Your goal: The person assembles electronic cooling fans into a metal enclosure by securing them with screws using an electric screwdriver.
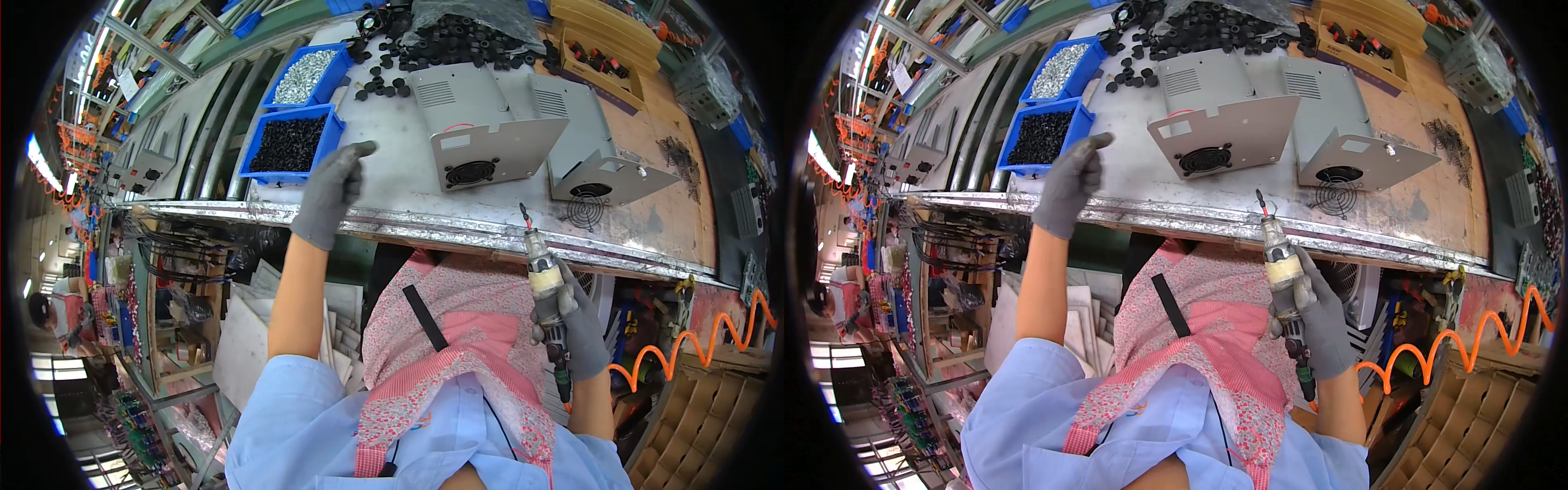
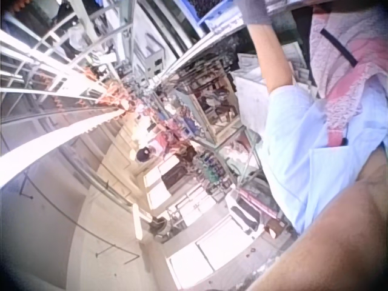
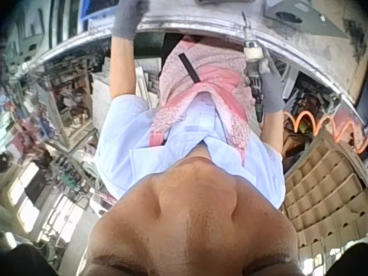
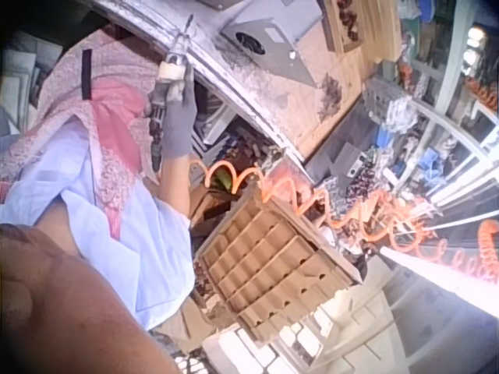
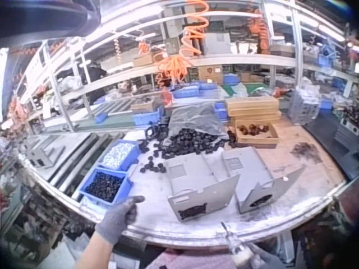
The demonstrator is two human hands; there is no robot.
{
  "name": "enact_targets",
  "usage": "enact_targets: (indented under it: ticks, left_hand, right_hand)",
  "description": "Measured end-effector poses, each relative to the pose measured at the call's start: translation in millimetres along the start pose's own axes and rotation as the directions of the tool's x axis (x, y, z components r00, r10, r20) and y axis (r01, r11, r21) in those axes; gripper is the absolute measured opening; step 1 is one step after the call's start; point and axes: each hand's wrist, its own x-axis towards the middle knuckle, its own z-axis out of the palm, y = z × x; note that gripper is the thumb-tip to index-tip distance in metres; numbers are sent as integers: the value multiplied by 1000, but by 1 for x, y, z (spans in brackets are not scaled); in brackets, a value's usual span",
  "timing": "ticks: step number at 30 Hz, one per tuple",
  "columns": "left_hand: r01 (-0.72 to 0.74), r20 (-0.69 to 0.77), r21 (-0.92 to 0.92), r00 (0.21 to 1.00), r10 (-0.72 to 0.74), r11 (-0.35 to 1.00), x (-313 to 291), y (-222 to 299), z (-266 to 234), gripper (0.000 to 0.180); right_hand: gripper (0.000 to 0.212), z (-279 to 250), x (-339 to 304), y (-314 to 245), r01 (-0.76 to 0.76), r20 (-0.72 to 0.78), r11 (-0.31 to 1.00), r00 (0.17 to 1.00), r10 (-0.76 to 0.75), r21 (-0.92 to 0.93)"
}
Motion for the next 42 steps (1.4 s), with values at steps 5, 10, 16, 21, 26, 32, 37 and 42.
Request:
enact_targets:
  ticks: [5,10,16,21,26,32,37,42]
  left_hand:
    - [282,-334,942,817,470,180,6,16,-52,27]
    - [307,-287,951,916,279,-28,25,32,-72,31]
    - [303,-298,952,891,343,40,37,20,-76,23]
    - [279,-261,960,889,376,7,35,22,-80,25]
    - [243,-220,970,893,392,-9,44,17,-84,25]
    - [341,-289,940,823,488,-19,40,17,-74,25]
    - [-197,-316,544,852,416,816,25,18,-75,25]
    - [197,230,-376,966,-115,905,-30,-17,35,18]
  right_hand:
    - [74,-1,-4,-2,-16,8,1000,1000,16,9]
    - [69,2,-3,1,-14,-3,1000,1000,14,1]
    - [51,10,-6,2,-37,20,996,999,35,78]
    - [46,6,-8,1,-79,7,997,997,79,-1]
    - [52,-1,-12,5,-25,29,998,999,26,-53]
    - [50,-1,-16,7,-35,28,999,999,35,-1]
    - [52,-5,-18,8,-55,0,998,999,55,-31]
    - [56,4,-20,3,23,54,999,998,-21,-39]
